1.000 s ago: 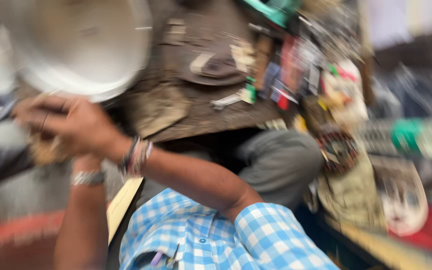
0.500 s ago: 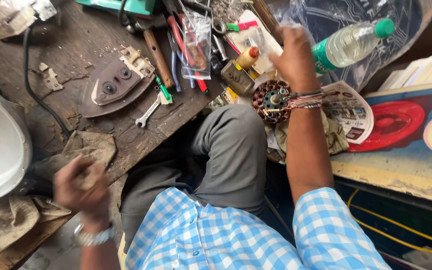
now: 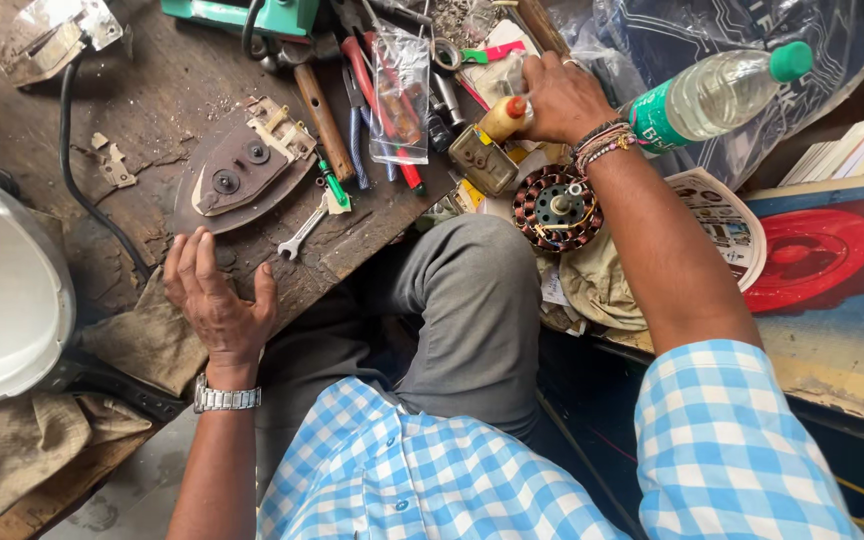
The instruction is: The person assembles and adjusts a small electrical component on a cluttered workbench, using a screwdriver to tighten screws and aligning parts by hand. The person then picks up a white and red electric iron and positions it on the bench.
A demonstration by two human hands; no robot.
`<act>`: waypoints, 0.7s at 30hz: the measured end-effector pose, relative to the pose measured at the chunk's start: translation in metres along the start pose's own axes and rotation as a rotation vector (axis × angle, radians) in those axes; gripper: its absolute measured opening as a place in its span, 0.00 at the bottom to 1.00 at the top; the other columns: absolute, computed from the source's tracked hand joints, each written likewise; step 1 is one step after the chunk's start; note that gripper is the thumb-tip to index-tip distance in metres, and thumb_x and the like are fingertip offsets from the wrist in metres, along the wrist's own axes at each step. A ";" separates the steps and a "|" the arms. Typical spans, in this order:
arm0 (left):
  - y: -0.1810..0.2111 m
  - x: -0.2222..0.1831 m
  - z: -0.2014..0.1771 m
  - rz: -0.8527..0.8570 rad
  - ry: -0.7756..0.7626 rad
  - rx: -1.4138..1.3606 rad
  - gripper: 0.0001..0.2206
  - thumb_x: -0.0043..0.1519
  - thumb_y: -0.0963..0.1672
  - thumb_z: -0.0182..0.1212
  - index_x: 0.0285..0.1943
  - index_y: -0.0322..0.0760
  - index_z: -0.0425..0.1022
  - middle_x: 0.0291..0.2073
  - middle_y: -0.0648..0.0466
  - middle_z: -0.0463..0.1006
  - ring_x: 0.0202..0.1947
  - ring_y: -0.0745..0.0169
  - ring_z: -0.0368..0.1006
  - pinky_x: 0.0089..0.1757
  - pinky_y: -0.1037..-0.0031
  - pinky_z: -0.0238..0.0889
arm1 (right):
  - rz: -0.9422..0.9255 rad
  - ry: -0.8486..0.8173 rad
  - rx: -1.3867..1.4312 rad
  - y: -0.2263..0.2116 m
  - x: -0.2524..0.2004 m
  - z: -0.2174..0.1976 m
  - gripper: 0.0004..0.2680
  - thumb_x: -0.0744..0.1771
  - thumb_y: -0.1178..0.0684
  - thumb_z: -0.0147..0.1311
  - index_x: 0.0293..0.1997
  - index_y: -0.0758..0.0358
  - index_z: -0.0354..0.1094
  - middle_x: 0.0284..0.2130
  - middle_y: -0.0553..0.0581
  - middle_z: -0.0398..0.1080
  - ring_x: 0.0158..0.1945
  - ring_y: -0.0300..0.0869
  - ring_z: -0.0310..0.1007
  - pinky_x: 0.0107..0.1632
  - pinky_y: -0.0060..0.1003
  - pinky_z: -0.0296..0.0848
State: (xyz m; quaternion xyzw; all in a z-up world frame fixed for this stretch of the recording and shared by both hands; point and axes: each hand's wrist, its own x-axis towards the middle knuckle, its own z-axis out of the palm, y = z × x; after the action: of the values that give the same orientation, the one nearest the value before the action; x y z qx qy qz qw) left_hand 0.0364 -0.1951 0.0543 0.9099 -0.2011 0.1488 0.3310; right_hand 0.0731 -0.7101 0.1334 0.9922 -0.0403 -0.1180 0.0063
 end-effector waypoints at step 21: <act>0.007 0.006 0.003 -0.049 -0.037 0.043 0.31 0.61 0.43 0.71 0.72 0.35 0.63 0.70 0.44 0.66 0.75 0.40 0.54 0.70 0.51 0.47 | -0.056 -0.049 0.509 -0.010 -0.013 -0.019 0.29 0.57 0.54 0.69 0.65 0.56 0.60 0.54 0.61 0.69 0.50 0.51 0.75 0.53 0.47 0.74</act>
State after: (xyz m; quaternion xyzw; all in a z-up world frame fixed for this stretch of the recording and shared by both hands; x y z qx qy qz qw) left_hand 0.0385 -0.2033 0.0579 0.9241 -0.1815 0.1278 0.3111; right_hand 0.0661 -0.6991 0.1543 0.9594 -0.0412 -0.1284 -0.2478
